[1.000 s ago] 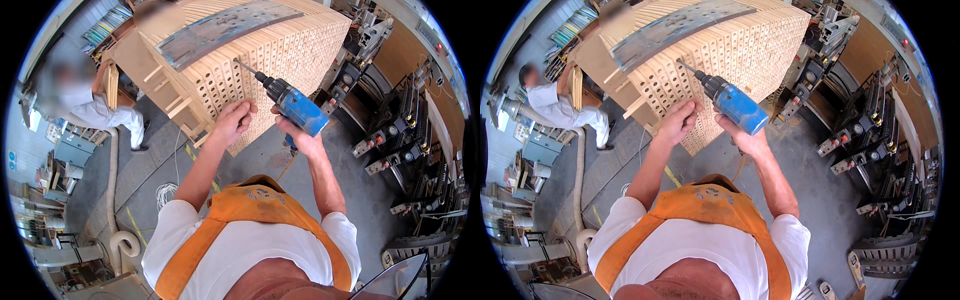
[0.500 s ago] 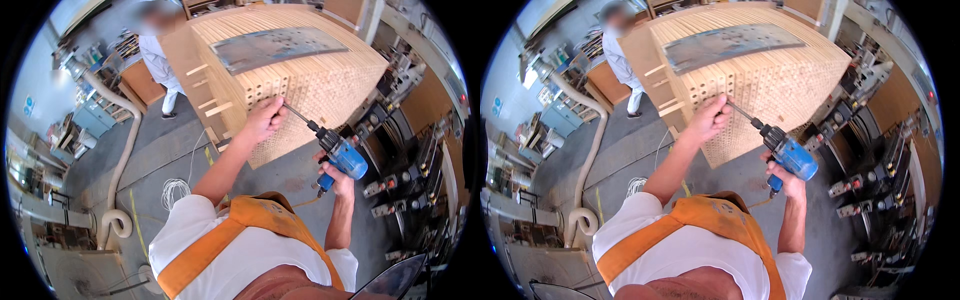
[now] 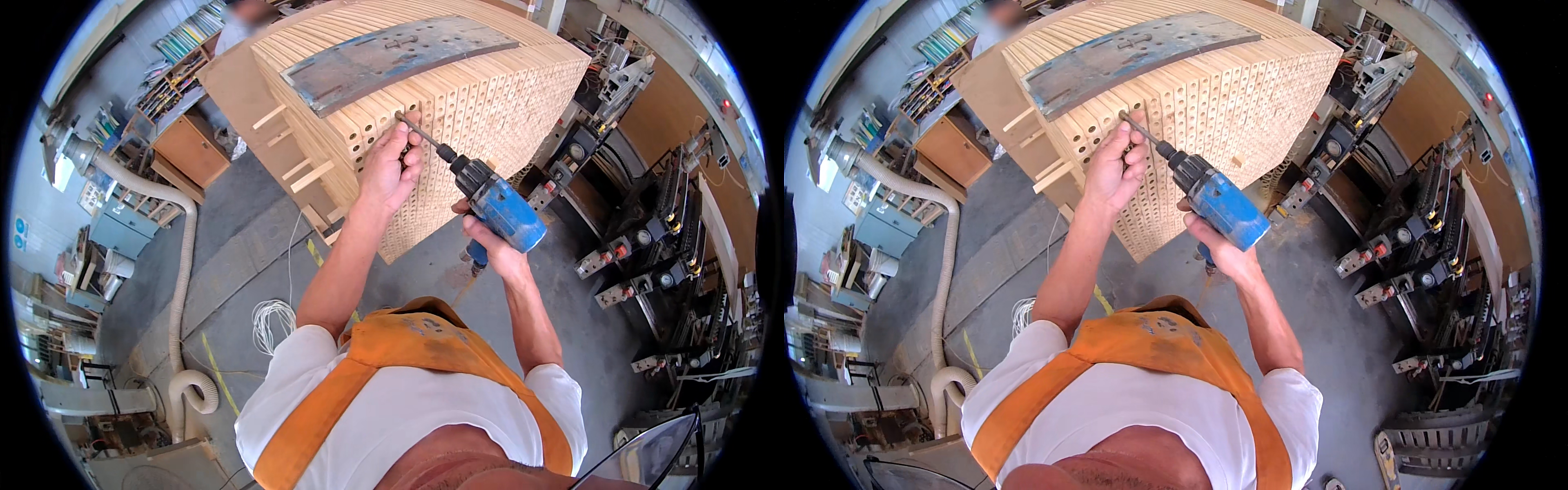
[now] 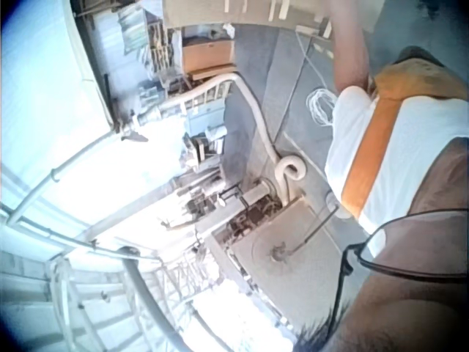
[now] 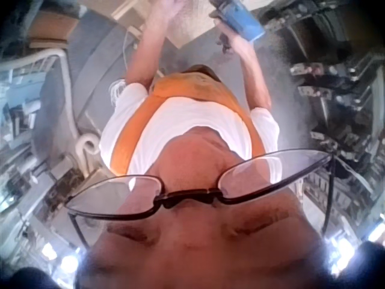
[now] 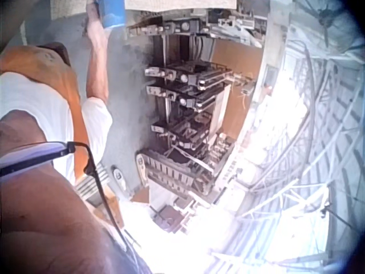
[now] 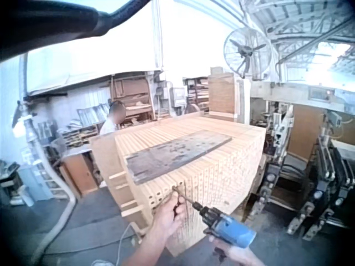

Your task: The person uses a blue pneumatic drill to create holes in a large, curved wooden panel with a grid of pre-marked spots. The operator holds the drill with both hands, systematically moving from one spot to the next to drill through the wood.

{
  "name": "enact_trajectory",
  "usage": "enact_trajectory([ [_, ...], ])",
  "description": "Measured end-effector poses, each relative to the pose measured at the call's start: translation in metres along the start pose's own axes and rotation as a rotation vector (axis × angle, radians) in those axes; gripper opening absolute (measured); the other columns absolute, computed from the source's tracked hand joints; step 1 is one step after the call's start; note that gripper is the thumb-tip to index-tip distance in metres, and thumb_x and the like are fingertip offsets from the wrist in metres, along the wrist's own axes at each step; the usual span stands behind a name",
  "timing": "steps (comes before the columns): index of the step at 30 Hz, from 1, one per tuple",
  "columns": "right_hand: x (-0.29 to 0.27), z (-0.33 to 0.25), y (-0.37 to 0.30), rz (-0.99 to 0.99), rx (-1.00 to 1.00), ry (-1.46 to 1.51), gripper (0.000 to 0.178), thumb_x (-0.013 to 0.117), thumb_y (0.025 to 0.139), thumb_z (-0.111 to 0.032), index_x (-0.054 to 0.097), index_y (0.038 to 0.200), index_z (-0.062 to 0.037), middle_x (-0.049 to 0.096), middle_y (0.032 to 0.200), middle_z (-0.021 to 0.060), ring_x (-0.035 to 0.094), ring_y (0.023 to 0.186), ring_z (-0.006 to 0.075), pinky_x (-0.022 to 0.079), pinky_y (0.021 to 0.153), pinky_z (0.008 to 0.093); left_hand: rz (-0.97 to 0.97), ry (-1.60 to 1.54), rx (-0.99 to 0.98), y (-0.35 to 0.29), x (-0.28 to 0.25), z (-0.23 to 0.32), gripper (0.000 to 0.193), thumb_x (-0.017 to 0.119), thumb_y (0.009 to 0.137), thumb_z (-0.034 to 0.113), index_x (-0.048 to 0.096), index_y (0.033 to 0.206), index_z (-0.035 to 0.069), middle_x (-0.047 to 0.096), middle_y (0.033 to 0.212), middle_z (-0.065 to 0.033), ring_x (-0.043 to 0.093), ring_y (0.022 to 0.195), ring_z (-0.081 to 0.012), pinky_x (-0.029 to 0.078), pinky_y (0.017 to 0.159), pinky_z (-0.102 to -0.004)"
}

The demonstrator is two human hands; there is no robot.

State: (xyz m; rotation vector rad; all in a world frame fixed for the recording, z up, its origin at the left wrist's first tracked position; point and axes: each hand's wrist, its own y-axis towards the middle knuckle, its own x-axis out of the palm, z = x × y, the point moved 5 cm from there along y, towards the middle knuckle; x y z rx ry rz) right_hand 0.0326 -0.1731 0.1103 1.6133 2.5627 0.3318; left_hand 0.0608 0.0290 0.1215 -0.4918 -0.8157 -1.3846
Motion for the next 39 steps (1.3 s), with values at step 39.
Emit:
enact_trajectory([
  [39, 0.001, -0.008, 0.001, 0.028, -0.03, -0.233, 0.026, 0.071, 0.083, -0.015, 0.065, 0.107, -0.0058, 0.069, 0.094, 0.0065, 0.063, 0.084, 0.0144, 0.05, 0.074, 0.0303, -0.006, 0.115, -0.457, -0.077, -0.055, -0.044, 0.041, 0.048, 0.098, 0.024, 0.047, 0.131, -0.001, 0.054, 0.089, -0.0014, 0.037, 0.058, -0.0051, 0.028, 0.042, -0.0158],
])
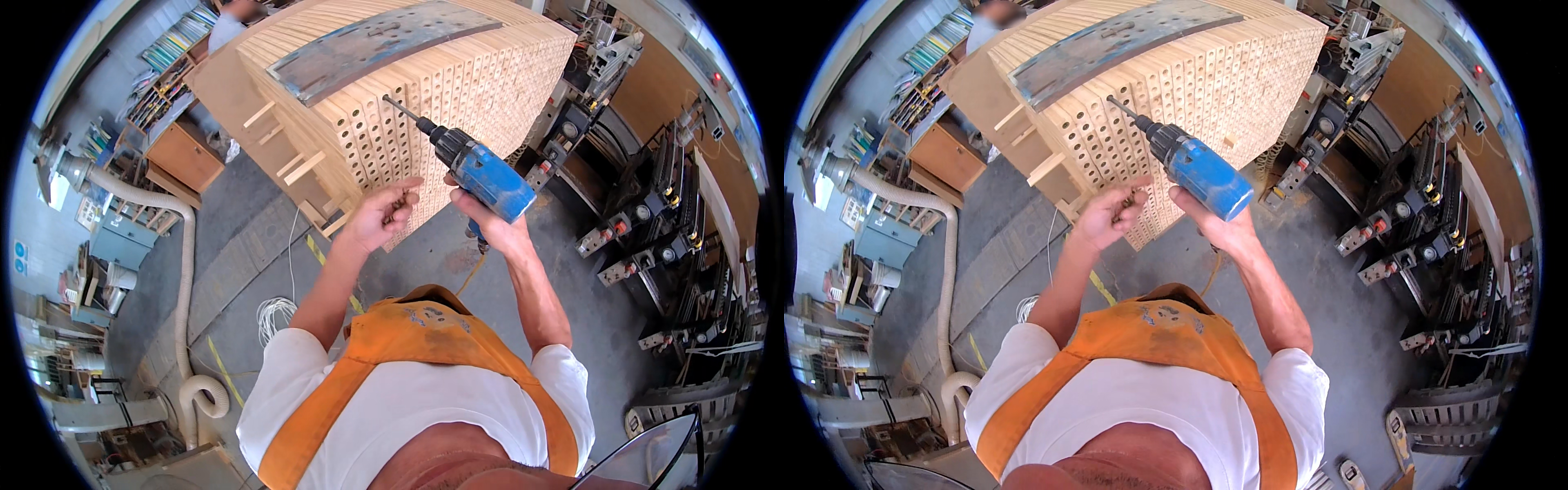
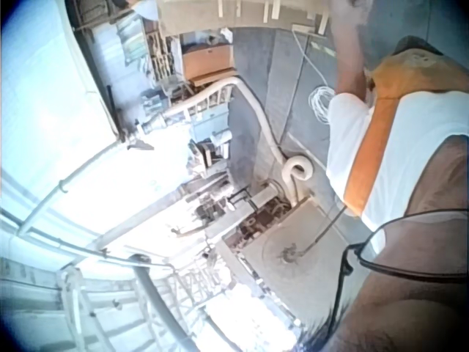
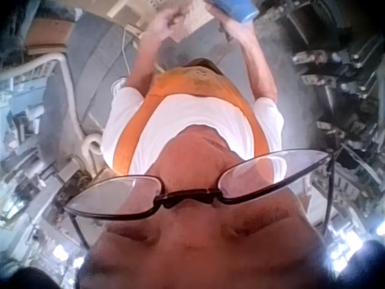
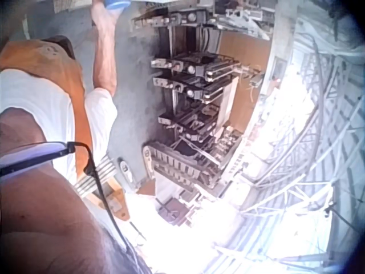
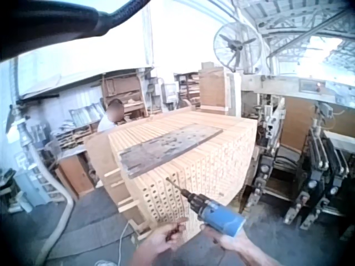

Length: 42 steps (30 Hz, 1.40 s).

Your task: The person uses a blue pneumatic drill to create holes in a large, curved wooden panel with a grid of pre-marked spots. The operator holds the drill with both hands, systematically moving from one spot to the next to drill through the wood.

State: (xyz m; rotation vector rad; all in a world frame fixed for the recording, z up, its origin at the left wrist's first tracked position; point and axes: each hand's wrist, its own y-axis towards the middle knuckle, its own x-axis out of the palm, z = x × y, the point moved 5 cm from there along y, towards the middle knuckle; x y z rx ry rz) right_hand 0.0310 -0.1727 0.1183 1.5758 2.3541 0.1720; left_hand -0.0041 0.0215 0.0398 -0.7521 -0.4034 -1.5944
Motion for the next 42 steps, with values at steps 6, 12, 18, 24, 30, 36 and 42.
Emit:
enact_trajectory([
  [6, -0.006, -0.008, -0.012, 0.0, -0.078, -0.114, 0.027, 0.072, 0.083, -0.015, 0.065, 0.108, -0.0064, 0.069, 0.095, 0.0063, 0.063, 0.086, 0.0139, 0.051, 0.076, 0.0301, 0.052, 0.114, 0.405, 0.008, 0.013, 0.066, 0.025, 0.051, 0.097, 0.013, 0.056, 0.118, 0.001, 0.061, 0.094, -0.0042, 0.043, 0.058, -0.0048, 0.032, 0.042, -0.0162],
  [12, -0.001, -0.004, -0.004, -0.041, 0.04, 0.182, 0.028, 0.071, 0.083, -0.009, 0.065, 0.11, -0.006, 0.069, 0.1, 0.0034, 0.062, 0.091, 0.0113, 0.05, 0.077, 0.0286, 0.128, 0.068, 0.449, 0.018, 0.033, 0.069, 0.021, 0.053, 0.097, 0.017, 0.059, 0.111, 0.003, 0.06, 0.09, -0.003, 0.043, 0.057, -0.0034, 0.032, 0.042, -0.0167],
  [18, 0.0, -0.009, -0.002, -0.016, -0.097, -0.144, 0.033, 0.074, 0.082, -0.021, 0.065, 0.111, -0.0075, 0.069, 0.096, 0.0075, 0.064, 0.089, 0.0174, 0.051, 0.079, 0.0323, 0.193, 0.059, 0.575, 0.038, 0.053, 0.082, 0.023, 0.053, 0.098, 0.021, 0.058, 0.111, 0.002, 0.055, 0.089, -0.001, 0.041, 0.058, -0.0042, 0.031, 0.044, -0.0166],
  [24, -0.005, -0.004, -0.001, -0.053, 0.093, 0.37, 0.03, 0.071, 0.083, -0.012, 0.064, 0.111, -0.0047, 0.068, 0.099, 0.0078, 0.065, 0.093, 0.0178, 0.051, 0.073, 0.0298, 0.216, 0.008, 0.557, 0.041, 0.051, 0.081, 0.025, 0.052, 0.098, 0.02, 0.057, 0.113, 0.002, 0.054, 0.09, -0.0011, 0.041, 0.059, -0.004, 0.032, 0.044, -0.0166],
  [30, -0.021, -0.001, -0.016, -0.071, 0.103, 0.329, 0.034, 0.071, 0.081, -0.012, 0.062, 0.113, -0.0033, 0.068, 0.098, 0.0097, 0.064, 0.087, 0.0161, 0.05, 0.067, 0.0284, 0.195, 0.059, 0.487, 0.034, 0.047, 0.081, 0.025, 0.053, 0.098, 0.023, 0.057, 0.109, 0.001, 0.053, 0.084, 0.0002, 0.04, 0.057, -0.0027, 0.031, 0.043, -0.0156],
  [36, -0.035, 0.012, -0.018, -0.198, 0.138, 0.376, 0.038, 0.073, 0.079, -0.011, 0.061, 0.115, -0.0036, 0.068, 0.098, 0.0098, 0.062, 0.084, 0.0143, 0.05, 0.071, 0.0287, -0.072, 0.164, 0.363, 0.021, 0.038, 0.084, 0.024, 0.055, 0.097, 0.025, 0.06, 0.102, 0.003, 0.052, 0.078, 0.0016, 0.039, 0.053, -0.0012, 0.029, 0.041, -0.0142],
  [42, -0.016, 0.021, -0.02, -0.107, -0.13, -0.094, 0.038, 0.071, 0.082, -0.005, 0.059, 0.118, -0.0057, 0.068, 0.099, 0.0053, 0.062, 0.093, 0.0148, 0.049, 0.083, 0.0306, 0.139, 0.091, 0.441, 0.021, 0.05, 0.084, 0.029, 0.05, 0.1, 0.026, 0.057, 0.112, 0.001, 0.05, 0.078, 0.0022, 0.039, 0.057, -0.0025, 0.031, 0.043, -0.0158],
])
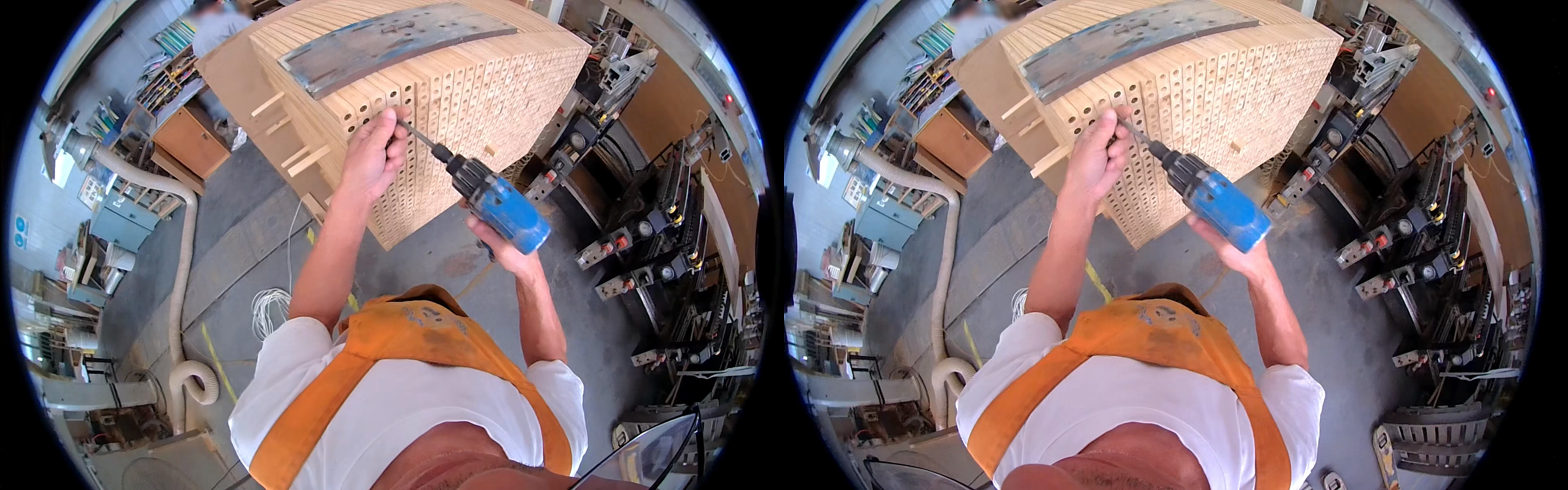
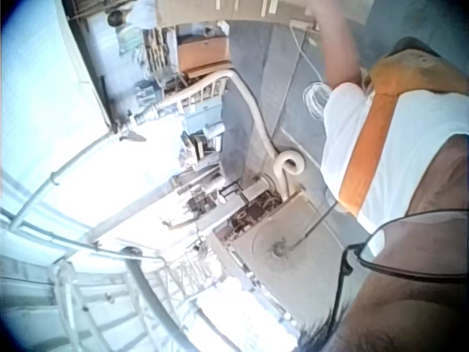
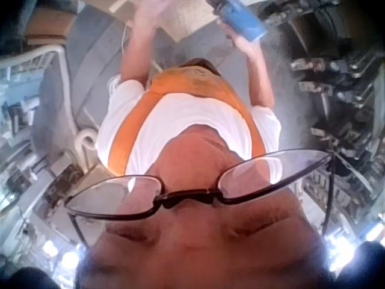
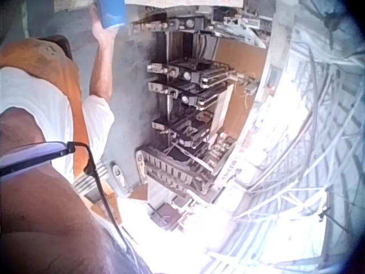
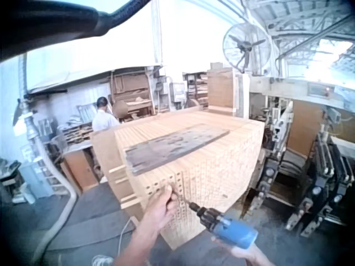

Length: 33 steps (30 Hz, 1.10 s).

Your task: The person uses a blue pneumatic drill to create holes in a large, curved wooden panel with a grid of pre-marked spots. The operator holds the drill with both hands, systematically moving from one spot to the next to drill through the wood.

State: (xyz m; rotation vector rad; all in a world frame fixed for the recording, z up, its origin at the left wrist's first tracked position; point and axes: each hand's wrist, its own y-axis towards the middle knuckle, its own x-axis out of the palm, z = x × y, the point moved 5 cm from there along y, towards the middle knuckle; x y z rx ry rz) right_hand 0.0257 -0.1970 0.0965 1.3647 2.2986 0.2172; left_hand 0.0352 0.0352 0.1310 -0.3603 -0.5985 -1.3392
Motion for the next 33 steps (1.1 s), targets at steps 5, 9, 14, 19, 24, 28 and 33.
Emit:
enact_trajectory([
  [5, 0.026, -0.024, 0.023, 0.06, 0.177, 0.34, 0.024, 0.067, 0.082, -0.001, 0.066, 0.106, -0.0041, 0.069, 0.099, 0.0042, 0.062, 0.089, 0.0123, 0.049, 0.078, 0.0294, -0.031, -0.177, 0.053, 0.009, -0.004, -0.001, 0.031, 0.048, 0.1, 0.025, 0.053, 0.12, 0.002, 0.05, 0.081, 0.0017, 0.041, 0.059, -0.0036, 0.031, 0.044, -0.016],
  [9, 0.025, -0.029, 0.021, 0.063, 0.185, 0.231, 0.026, 0.068, 0.081, -0.001, 0.066, 0.107, -0.0042, 0.069, 0.096, 0.0041, 0.062, 0.085, 0.0116, 0.05, 0.076, 0.0283, -0.022, -0.177, -0.004, 0.005, -0.008, -0.005, 0.026, 0.048, 0.1, 0.022, 0.054, 0.117, 0.003, 0.05, 0.081, 0.0018, 0.041, 0.059, -0.0036, 0.03, 0.043, -0.0159],
  [14, 0.027, -0.033, 0.02, 0.103, 0.081, 0.059, 0.024, 0.07, 0.083, -0.006, 0.067, 0.107, -0.004, 0.07, 0.094, 0.0039, 0.062, 0.08, 0.0109, 0.05, 0.072, 0.0264, 0.031, -0.239, -0.245, -0.014, -0.032, -0.065, 0.02, 0.047, 0.099, 0.023, 0.053, 0.099, 0.004, 0.05, 0.079, 0.001, 0.041, 0.057, -0.0046, 0.03, 0.041, -0.0158],
  [19, 0.028, -0.035, 0.02, 0.089, 0.036, -0.048, 0.024, 0.072, 0.083, -0.011, 0.068, 0.106, -0.0062, 0.069, 0.089, 0.0025, 0.06, 0.074, 0.0099, 0.049, 0.065, 0.0264, 0.42, -0.332, -0.611, -0.047, -0.088, -0.177, 0.018, 0.047, 0.098, 0.017, 0.054, 0.099, 0.001, 0.055, 0.083, -0.0038, 0.05, 0.064, -0.0065, 0.038, 0.046, -0.0165],
  [24, 0.027, -0.041, 0.02, 0.063, 0.094, -0.109, 0.025, 0.074, 0.081, -0.015, 0.068, 0.104, -0.0074, 0.068, 0.087, 0.0051, 0.061, 0.074, 0.0135, 0.048, 0.063, 0.0291, 0.076, -0.332, -0.829, -0.094, -0.097, -0.218, 0.017, 0.049, 0.098, 0.018, 0.054, 0.102, 0.003, 0.053, 0.08, 0.0003, 0.046, 0.061, -0.0047, 0.036, 0.044, -0.0167],
  [28, 0.028, -0.035, 0.02, 0.088, 0.094, -0.096, 0.027, 0.074, 0.08, -0.02, 0.067, 0.102, -0.0056, 0.069, 0.09, 0.0115, 0.066, 0.081, 0.0201, 0.051, 0.07, 0.0332, 0.02, -0.207, -0.766, -0.095, -0.083, -0.196, 0.019, 0.051, 0.097, 0.021, 0.055, 0.103, 0.003, 0.05, 0.076, 0.0027, 0.04, 0.056, -0.0044, 0.03, 0.042, -0.0178],
  [33, 0.028, -0.029, 0.021, 0.072, 0.06, 0.148, 0.026, 0.072, 0.083, -0.01, 0.066, 0.109, -0.0071, 0.07, 0.096, 0.0053, 0.063, 0.086, 0.0115, 0.051, 0.074, 0.0286, -0.06, -0.087, -0.464, -0.063, -0.053, -0.123, 0.028, 0.053, 0.096, 0.023, 0.055, 0.113, 0.0, 0.051, 0.076, 0.0021, 0.038, 0.052, -0.0042, 0.029, 0.04, -0.0183],
])
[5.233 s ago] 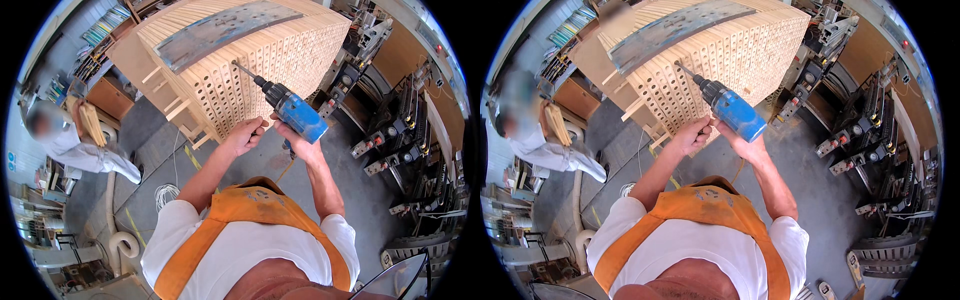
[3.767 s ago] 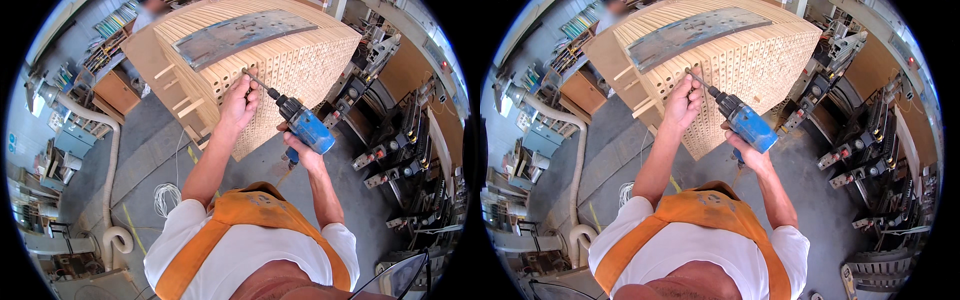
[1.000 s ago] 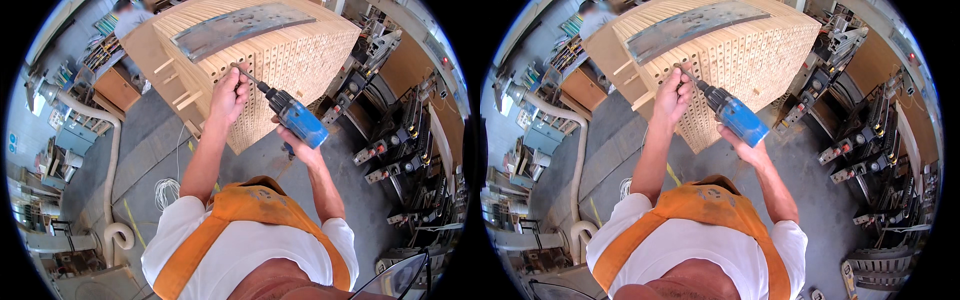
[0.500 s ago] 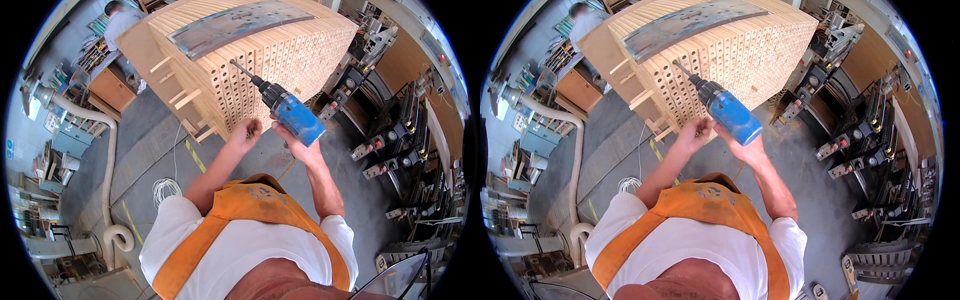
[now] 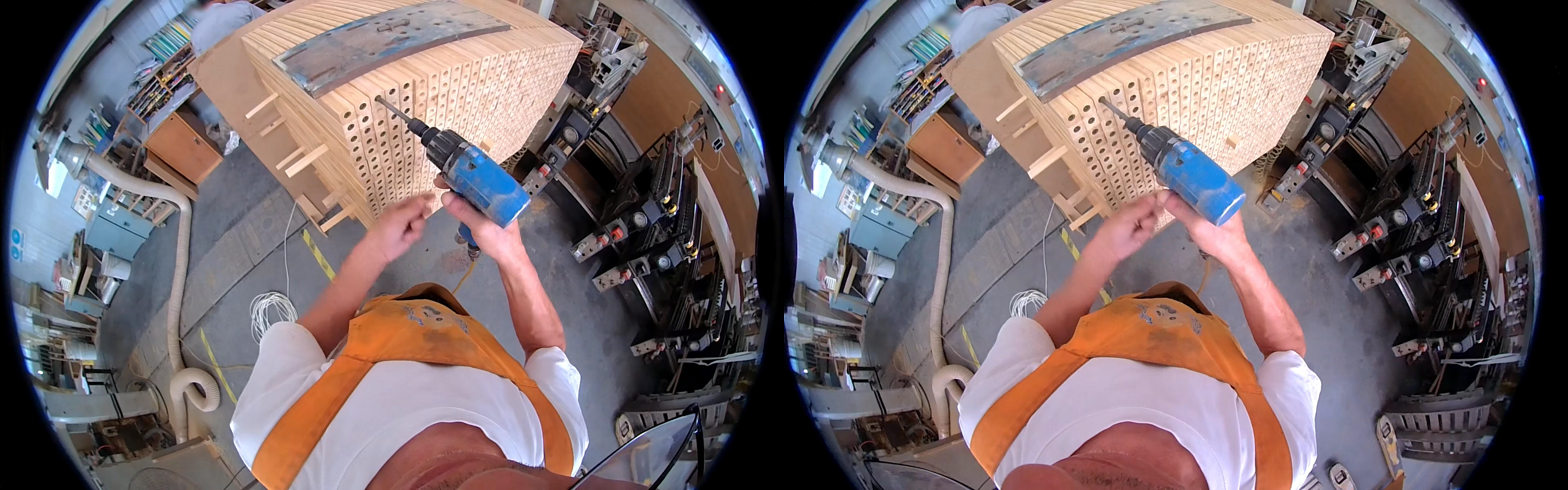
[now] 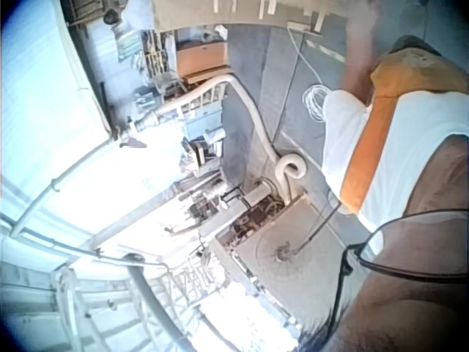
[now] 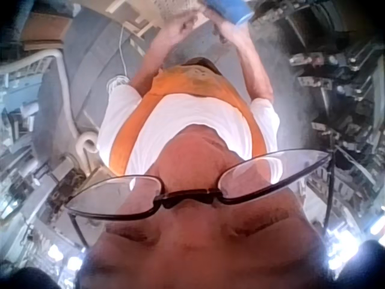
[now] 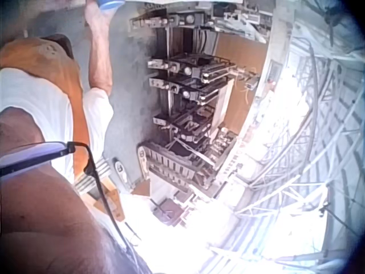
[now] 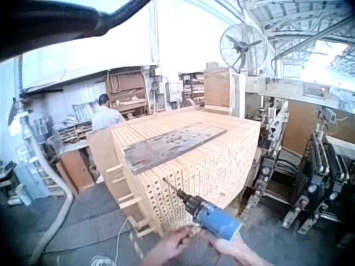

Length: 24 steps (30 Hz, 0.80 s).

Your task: The person uses a blue pneumatic drill to create holes in a large, curved wooden panel with a grid of pre-marked spots. The operator holds the drill with both hands, systematically moving from one spot to the next to drill through the wood.

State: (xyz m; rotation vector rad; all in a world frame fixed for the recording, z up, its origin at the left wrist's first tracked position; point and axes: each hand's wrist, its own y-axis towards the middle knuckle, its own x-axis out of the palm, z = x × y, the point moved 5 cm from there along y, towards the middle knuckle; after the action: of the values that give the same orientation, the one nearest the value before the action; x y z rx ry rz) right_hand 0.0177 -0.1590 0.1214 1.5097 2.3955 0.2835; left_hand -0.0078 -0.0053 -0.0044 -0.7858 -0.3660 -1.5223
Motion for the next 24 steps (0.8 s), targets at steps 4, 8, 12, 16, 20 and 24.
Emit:
enact_trajectory([
  [4, -0.001, -0.011, -0.002, -0.015, -0.121, -0.183, 0.027, 0.072, 0.082, -0.01, 0.065, 0.106, -0.0035, 0.068, 0.094, 0.0061, 0.062, 0.083, 0.0136, 0.05, 0.073, 0.0287, -0.083, -0.014, 0.4, 0.0, 0.027, 0.1, 0.028, 0.052, 0.097, 0.02, 0.054, 0.118, 0.001, 0.056, 0.086, 0.0, 0.041, 0.056, -0.0038, 0.031, 0.042, -0.0172],
  [8, -0.003, -0.014, -0.002, -0.006, -0.114, -0.226, 0.027, 0.073, 0.08, -0.007, 0.064, 0.104, -0.0009, 0.067, 0.093, 0.0074, 0.062, 0.081, 0.0147, 0.05, 0.074, 0.0285, 0.006, -0.155, 0.545, 0.003, 0.042, 0.128, 0.024, 0.052, 0.098, 0.02, 0.055, 0.114, 0.002, 0.056, 0.087, -0.0002, 0.043, 0.061, -0.0039, 0.032, 0.043, -0.0167],
  [12, 0.003, -0.011, -0.002, -0.003, 0.214, 0.293, 0.028, 0.074, 0.08, -0.012, 0.065, 0.105, -0.0018, 0.068, 0.094, 0.0085, 0.064, 0.084, 0.0151, 0.051, 0.075, 0.0303, 0.061, -0.212, 0.605, 0.005, 0.049, 0.128, 0.017, 0.051, 0.098, 0.021, 0.056, 0.105, 0.005, 0.057, 0.086, 0.0006, 0.042, 0.059, -0.0024, 0.032, 0.043, -0.0147],
  [16, -0.003, -0.019, -0.014, -0.059, -0.098, -0.264, 0.029, 0.073, 0.082, -0.014, 0.065, 0.109, -0.0057, 0.07, 0.097, 0.0063, 0.065, 0.088, 0.0156, 0.051, 0.079, 0.0316, 0.116, -0.228, 0.583, 0.007, 0.052, 0.127, 0.02, 0.051, 0.099, 0.024, 0.057, 0.105, 0.005, 0.055, 0.083, 0.0012, 0.042, 0.057, -0.0022, 0.032, 0.043, -0.0152],
  [20, -0.012, 0.006, -0.024, -0.035, 0.004, 0.025, 0.035, 0.074, 0.08, -0.014, 0.063, 0.112, -0.0035, 0.069, 0.096, 0.0078, 0.065, 0.087, 0.0169, 0.051, 0.075, 0.0299, -0.026, -0.221, 0.491, 0.005, 0.047, 0.124, 0.024, 0.052, 0.098, 0.028, 0.056, 0.104, 0.005, 0.051, 0.079, 0.0016, 0.041, 0.057, -0.0025, 0.031, 0.042, -0.0157],
  [24, -0.031, 0.014, -0.02, -0.133, 0.132, 0.324, 0.04, 0.073, 0.079, -0.013, 0.06, 0.116, -0.0022, 0.068, 0.096, 0.01, 0.064, 0.085, 0.0157, 0.051, 0.065, 0.0251, -0.152, -0.164, 0.409, -0.004, 0.044, 0.119, 0.027, 0.054, 0.097, 0.031, 0.056, 0.104, 0.005, 0.05, 0.078, 0.0022, 0.04, 0.056, -0.0012, 0.03, 0.041, -0.0147],
])
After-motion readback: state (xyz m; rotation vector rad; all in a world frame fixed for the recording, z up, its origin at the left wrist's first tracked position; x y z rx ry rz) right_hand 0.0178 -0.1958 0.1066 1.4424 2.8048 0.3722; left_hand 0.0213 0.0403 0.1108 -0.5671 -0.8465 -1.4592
